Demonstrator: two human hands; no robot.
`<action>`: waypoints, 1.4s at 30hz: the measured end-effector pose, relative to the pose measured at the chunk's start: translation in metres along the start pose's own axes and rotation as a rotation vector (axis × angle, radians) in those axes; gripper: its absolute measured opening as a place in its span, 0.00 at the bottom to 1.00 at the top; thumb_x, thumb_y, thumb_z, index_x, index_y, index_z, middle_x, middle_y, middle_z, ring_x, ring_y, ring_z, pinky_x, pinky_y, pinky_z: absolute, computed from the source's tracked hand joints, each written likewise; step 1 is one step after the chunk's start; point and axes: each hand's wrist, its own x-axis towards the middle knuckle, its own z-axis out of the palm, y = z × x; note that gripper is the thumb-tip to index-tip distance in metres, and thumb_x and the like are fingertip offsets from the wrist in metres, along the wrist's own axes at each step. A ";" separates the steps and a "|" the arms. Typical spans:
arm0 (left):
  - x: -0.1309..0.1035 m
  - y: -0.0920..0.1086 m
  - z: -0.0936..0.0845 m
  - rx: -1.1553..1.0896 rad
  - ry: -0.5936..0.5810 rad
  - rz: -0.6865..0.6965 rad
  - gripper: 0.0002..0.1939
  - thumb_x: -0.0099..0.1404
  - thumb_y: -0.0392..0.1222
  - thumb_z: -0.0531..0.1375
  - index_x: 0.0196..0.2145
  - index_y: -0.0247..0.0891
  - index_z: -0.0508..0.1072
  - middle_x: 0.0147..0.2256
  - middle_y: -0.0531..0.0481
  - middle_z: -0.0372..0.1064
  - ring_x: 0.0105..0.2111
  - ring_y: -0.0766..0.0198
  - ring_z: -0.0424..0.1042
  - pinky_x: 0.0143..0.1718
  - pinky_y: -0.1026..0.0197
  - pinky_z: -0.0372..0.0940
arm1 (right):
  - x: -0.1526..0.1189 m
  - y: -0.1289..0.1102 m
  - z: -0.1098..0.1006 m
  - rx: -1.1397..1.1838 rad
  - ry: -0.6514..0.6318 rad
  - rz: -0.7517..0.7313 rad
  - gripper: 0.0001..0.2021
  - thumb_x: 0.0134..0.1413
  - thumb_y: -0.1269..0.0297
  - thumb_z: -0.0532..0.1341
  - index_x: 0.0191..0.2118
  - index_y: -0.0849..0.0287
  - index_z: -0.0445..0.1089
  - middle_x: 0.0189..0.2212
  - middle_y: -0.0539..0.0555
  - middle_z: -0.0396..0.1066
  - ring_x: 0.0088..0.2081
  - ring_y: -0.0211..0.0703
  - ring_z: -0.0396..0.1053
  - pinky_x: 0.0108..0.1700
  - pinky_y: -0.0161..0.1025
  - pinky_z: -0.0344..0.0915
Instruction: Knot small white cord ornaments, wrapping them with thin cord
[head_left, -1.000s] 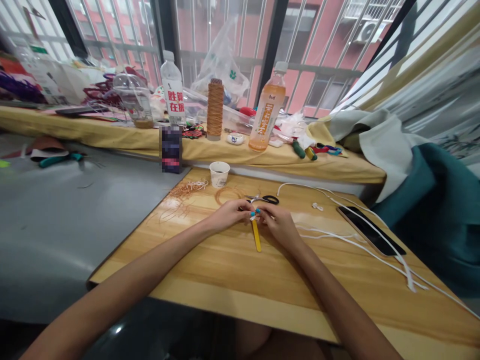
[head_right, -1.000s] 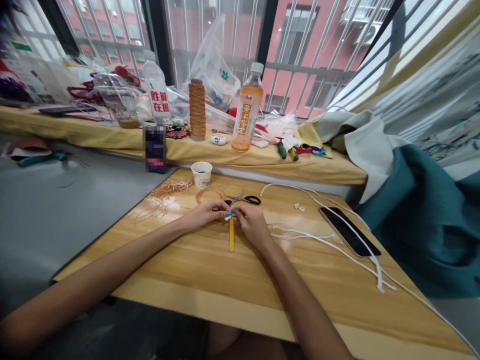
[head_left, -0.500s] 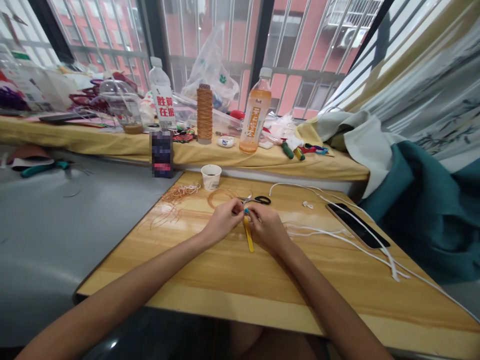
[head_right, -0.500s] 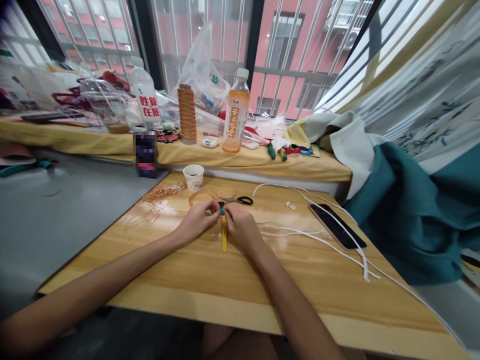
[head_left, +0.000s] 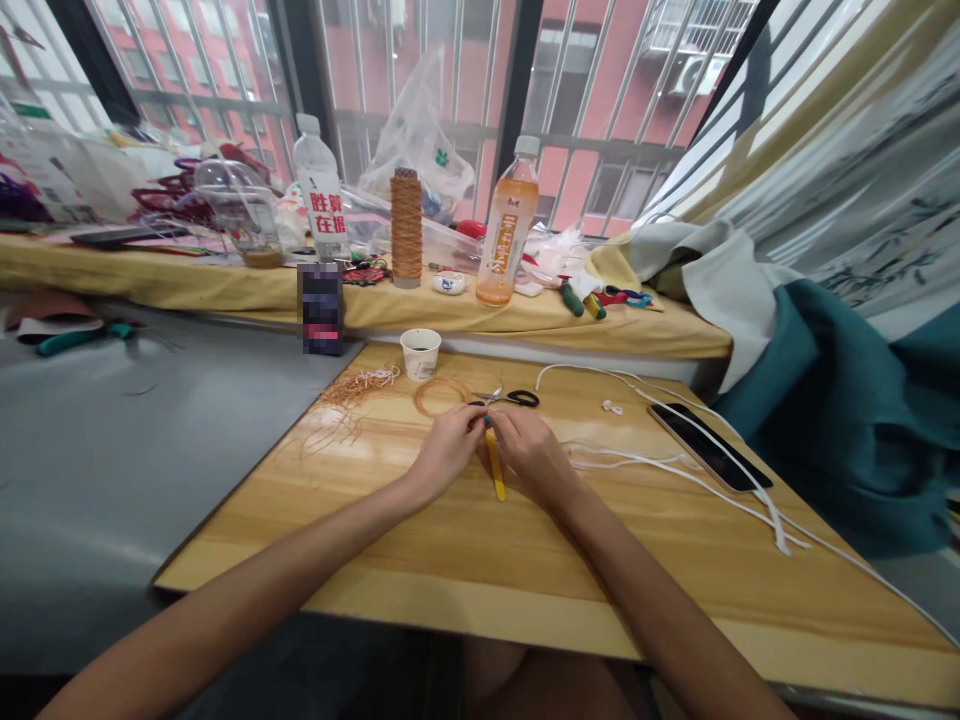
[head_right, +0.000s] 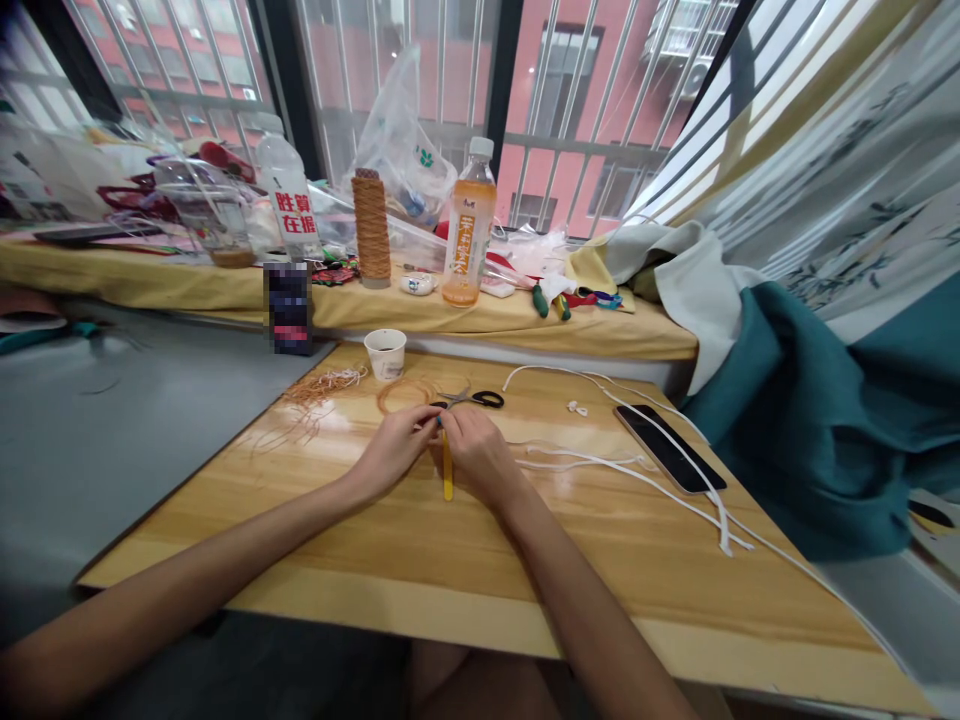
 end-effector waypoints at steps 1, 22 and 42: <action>0.000 0.000 0.000 -0.011 -0.011 -0.030 0.12 0.58 0.34 0.48 0.33 0.35 0.71 0.32 0.47 0.70 0.33 0.63 0.68 0.35 0.63 0.61 | 0.001 0.000 -0.001 -0.016 -0.006 -0.026 0.13 0.55 0.65 0.47 0.39 0.67 0.63 0.30 0.61 0.66 0.35 0.47 0.62 0.37 0.42 0.60; 0.009 -0.017 -0.011 -0.103 -0.065 0.143 0.10 0.58 0.45 0.52 0.31 0.36 0.68 0.30 0.50 0.67 0.31 0.66 0.65 0.32 0.65 0.61 | 0.006 0.009 -0.008 0.788 0.061 0.513 0.06 0.52 0.66 0.53 0.31 0.59 0.67 0.27 0.51 0.68 0.30 0.37 0.67 0.33 0.34 0.63; 0.013 -0.015 -0.020 -0.172 -0.202 0.099 0.09 0.58 0.42 0.51 0.28 0.34 0.66 0.25 0.53 0.61 0.26 0.69 0.61 0.28 0.66 0.57 | 0.002 0.024 -0.002 0.774 0.121 0.862 0.06 0.44 0.64 0.55 0.22 0.60 0.64 0.18 0.48 0.65 0.23 0.36 0.63 0.27 0.34 0.57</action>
